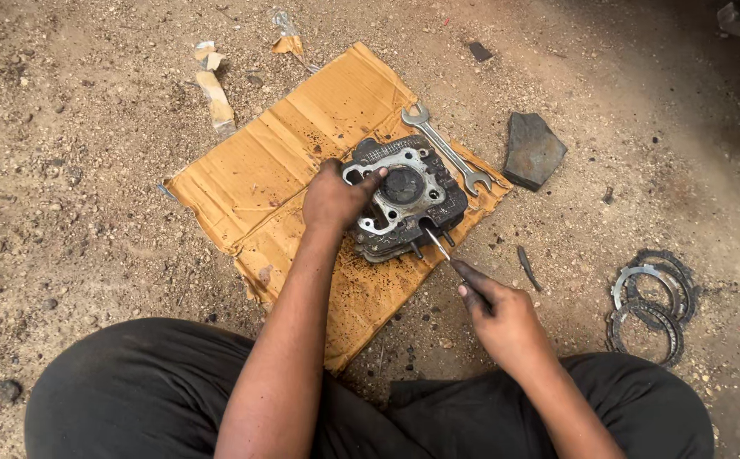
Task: The person cleans and scrapes an engine block on a piece of cardboard on the ground, using a small tool to remove residue from the metal surfaces and ports.
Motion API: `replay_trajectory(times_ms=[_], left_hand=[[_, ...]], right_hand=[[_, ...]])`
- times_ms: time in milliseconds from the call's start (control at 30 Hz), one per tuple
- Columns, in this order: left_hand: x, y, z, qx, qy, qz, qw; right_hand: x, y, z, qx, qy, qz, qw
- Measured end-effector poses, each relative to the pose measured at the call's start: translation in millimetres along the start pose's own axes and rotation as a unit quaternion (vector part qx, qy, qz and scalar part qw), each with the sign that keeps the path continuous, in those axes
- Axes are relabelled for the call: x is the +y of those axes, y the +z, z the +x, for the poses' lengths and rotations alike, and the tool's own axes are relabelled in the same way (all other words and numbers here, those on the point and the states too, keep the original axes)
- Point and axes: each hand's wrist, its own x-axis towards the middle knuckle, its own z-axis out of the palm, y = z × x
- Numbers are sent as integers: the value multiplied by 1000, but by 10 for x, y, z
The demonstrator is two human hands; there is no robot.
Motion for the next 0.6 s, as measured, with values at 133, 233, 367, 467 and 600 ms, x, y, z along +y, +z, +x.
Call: replay_trajectory(times_ms=[133,233,367,467,600], left_hand=[[-158,-43,175,-52,-12,-157,986],[-179,86,270,-108,-108,-300,942],[-384,494,419,-7,-90,-357,930],[-569,670,658,15,-63,-409,910],[-399,649,531,105,-72,-469,874]], right_hand=[[-88,0,35,26,-77,-122,989],[17,146,104,94,-143,-224,959],[100,305,51,-4,-49,-30,998],[173,298,66,-113,72,100,986],[265,220,268,37,-53,-67,996]])
